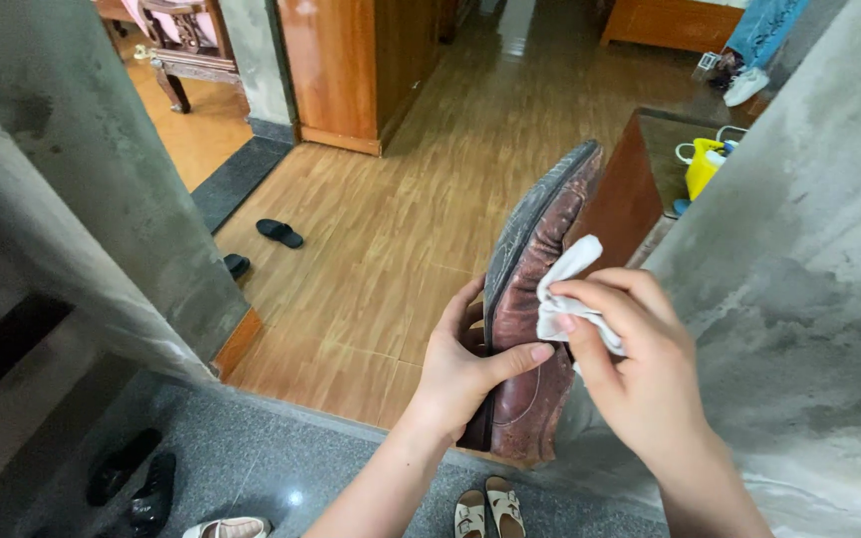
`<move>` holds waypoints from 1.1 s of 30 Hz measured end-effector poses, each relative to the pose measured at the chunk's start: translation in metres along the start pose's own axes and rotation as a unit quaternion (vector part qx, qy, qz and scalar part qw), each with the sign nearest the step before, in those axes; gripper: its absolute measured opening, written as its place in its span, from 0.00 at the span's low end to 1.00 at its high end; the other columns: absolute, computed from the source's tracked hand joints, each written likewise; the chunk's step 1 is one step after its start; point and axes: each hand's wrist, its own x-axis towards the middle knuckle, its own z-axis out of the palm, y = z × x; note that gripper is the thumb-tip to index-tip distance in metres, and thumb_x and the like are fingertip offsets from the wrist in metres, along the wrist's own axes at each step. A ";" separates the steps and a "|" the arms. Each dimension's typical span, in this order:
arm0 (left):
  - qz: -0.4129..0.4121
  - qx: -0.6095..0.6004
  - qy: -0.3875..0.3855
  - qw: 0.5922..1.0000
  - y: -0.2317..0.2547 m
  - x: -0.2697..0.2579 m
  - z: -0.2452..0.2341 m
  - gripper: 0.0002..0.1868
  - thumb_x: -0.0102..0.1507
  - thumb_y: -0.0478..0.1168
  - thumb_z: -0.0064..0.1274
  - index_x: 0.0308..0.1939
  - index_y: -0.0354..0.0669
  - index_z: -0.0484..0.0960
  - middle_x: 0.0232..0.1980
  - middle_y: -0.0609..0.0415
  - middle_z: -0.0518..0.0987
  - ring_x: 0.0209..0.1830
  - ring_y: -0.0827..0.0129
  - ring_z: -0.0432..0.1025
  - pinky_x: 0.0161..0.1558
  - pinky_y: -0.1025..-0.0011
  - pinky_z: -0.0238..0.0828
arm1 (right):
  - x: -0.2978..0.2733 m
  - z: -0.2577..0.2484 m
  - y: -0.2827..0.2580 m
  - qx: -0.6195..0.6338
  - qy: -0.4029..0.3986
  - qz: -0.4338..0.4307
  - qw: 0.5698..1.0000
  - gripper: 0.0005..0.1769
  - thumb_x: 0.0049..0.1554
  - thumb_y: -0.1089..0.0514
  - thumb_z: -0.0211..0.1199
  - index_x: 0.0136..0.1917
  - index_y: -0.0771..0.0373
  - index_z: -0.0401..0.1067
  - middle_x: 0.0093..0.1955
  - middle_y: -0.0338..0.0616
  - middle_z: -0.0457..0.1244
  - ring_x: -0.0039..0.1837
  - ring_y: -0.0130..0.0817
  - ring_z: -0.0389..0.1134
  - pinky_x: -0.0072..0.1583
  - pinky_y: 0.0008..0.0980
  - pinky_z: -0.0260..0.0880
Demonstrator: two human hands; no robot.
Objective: Cleaning a brown leather shoe with a white cloth
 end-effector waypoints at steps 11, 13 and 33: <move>0.007 0.040 -0.046 0.998 -0.047 0.011 0.026 0.58 0.47 0.35 0.73 0.76 0.35 0.56 0.62 0.43 0.78 0.58 0.63 0.76 0.59 0.65 0.77 | -0.010 -0.026 0.015 0.045 -0.067 0.043 0.996 0.13 0.58 0.64 0.60 0.57 0.63 0.76 0.55 0.47 0.66 0.54 0.38 0.72 0.53 0.32 0.73; 0.005 0.036 -0.057 0.998 -0.047 0.010 0.029 0.58 0.47 0.35 0.73 0.76 0.35 0.55 0.61 0.43 0.78 0.58 0.63 0.76 0.58 0.65 0.77 | -0.014 -0.033 0.020 0.070 -0.079 0.060 0.993 0.13 0.58 0.64 0.59 0.57 0.62 0.76 0.55 0.46 0.66 0.53 0.36 0.73 0.53 0.32 0.74; -0.050 0.049 -0.040 0.997 -0.037 -0.007 0.035 0.57 0.46 0.35 0.73 0.76 0.36 0.58 0.60 0.43 0.79 0.56 0.61 0.78 0.55 0.65 0.80 | -0.036 -0.038 0.019 -0.051 -0.007 0.007 0.999 0.11 0.57 0.64 0.63 0.55 0.62 0.77 0.54 0.47 0.66 0.54 0.43 0.70 0.55 0.38 0.70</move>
